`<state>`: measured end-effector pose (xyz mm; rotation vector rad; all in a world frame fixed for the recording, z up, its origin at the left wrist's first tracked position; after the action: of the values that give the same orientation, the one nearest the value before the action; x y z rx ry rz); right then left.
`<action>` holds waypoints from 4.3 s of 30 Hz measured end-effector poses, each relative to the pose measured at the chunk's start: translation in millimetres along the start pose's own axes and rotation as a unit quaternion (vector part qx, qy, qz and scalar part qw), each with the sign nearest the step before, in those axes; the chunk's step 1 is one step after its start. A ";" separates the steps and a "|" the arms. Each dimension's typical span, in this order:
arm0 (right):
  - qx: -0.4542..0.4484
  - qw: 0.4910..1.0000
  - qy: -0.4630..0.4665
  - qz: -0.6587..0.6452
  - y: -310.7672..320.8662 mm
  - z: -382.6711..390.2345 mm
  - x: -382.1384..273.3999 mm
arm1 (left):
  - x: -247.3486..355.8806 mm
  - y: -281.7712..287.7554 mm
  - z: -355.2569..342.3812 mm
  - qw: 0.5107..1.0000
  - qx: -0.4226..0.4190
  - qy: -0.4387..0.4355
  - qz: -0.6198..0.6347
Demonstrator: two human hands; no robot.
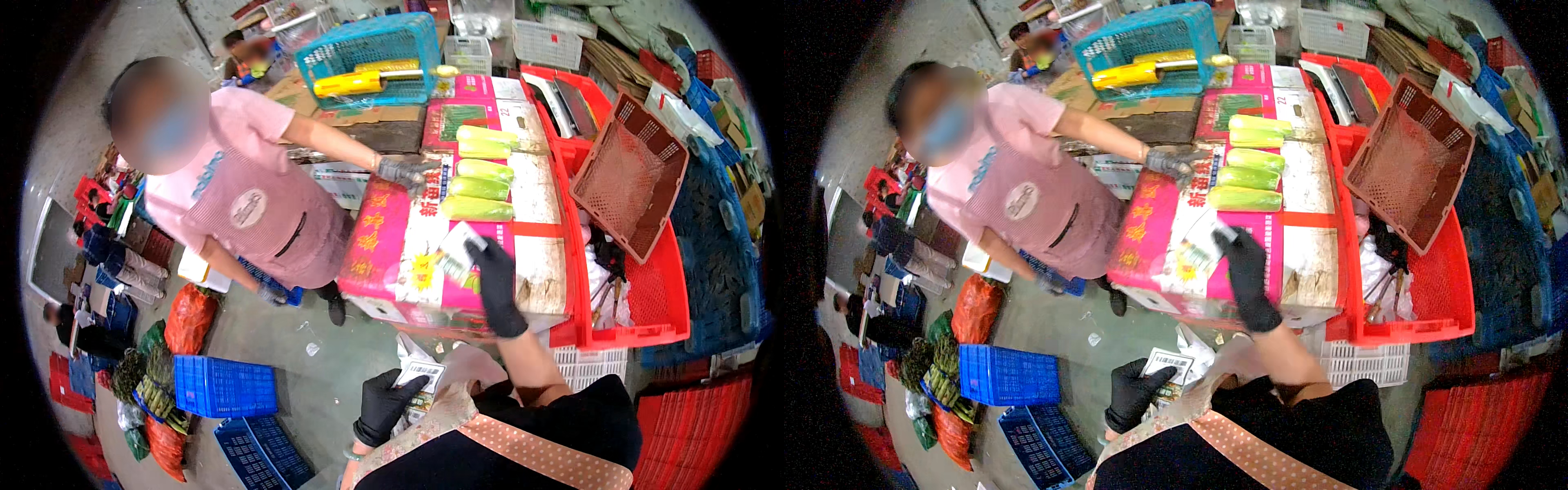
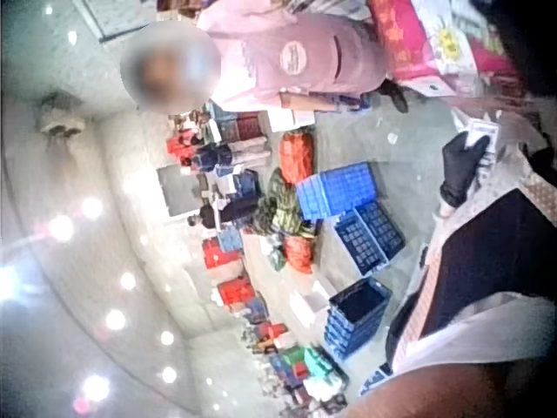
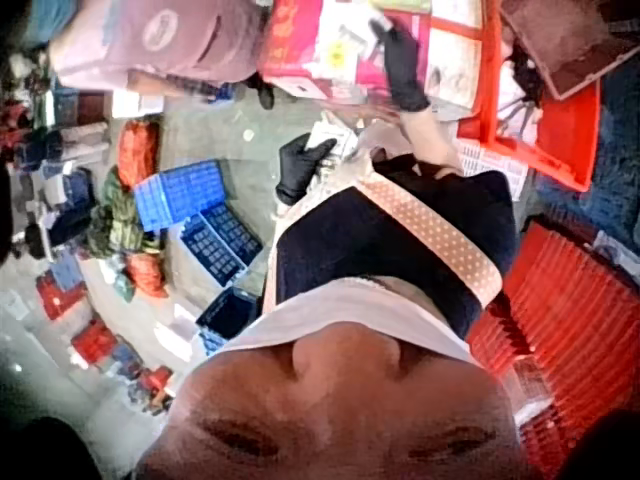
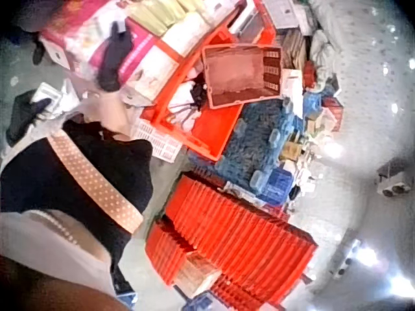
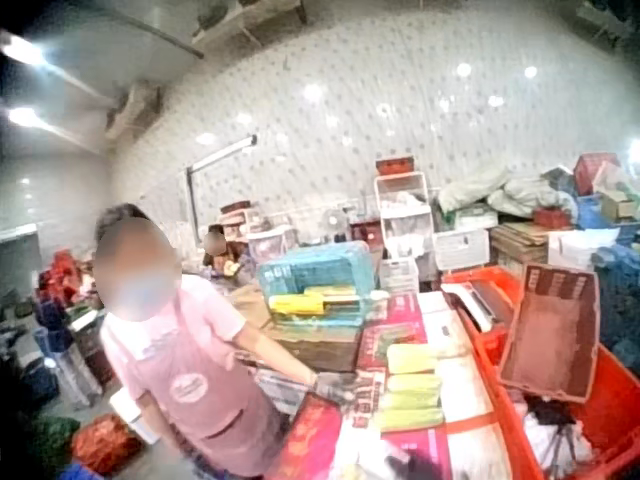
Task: The person applies labels to individually wrapped vegetables at a packing station. They pick up each wrapped item, affix a label, and place it into a blue crate. The process is repeated continuously throughout the clip.
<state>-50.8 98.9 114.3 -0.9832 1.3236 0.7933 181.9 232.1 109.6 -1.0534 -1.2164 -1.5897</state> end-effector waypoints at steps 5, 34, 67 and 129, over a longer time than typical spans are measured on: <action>-0.153 0.984 -0.010 0.089 54.9 -153.9 33.4 | 48.1 -28.0 -119.1 0.974 -0.053 -0.188 -0.117; -0.409 0.870 -0.072 0.267 19.3 -227.6 112.9 | 8.5 -177.2 -225.8 0.889 -0.131 -0.317 -0.305; -0.190 0.891 0.163 0.379 -19.2 -162.9 86.0 | 11.3 -159.5 -220.4 0.932 -0.026 -0.308 -0.188; -0.948 -0.109 0.294 -0.049 -32.7 936.6 -120.8 | -56.9 -76.8 767.4 0.461 0.885 -0.035 0.064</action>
<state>346.8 949.7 219.6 1.5191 0.5287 -0.8062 218.2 1002.5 167.1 0.2992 -1.8015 0.4180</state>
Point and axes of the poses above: each hand's wrist, its own z-axis away from the middle knuckle, its own y-axis out of the back of the hand, x = y × z, the point moved 7 cm from there along -z, towards the middle knuckle, and after that the axes turned 5 degrees about -y, right-handed, at the moved point
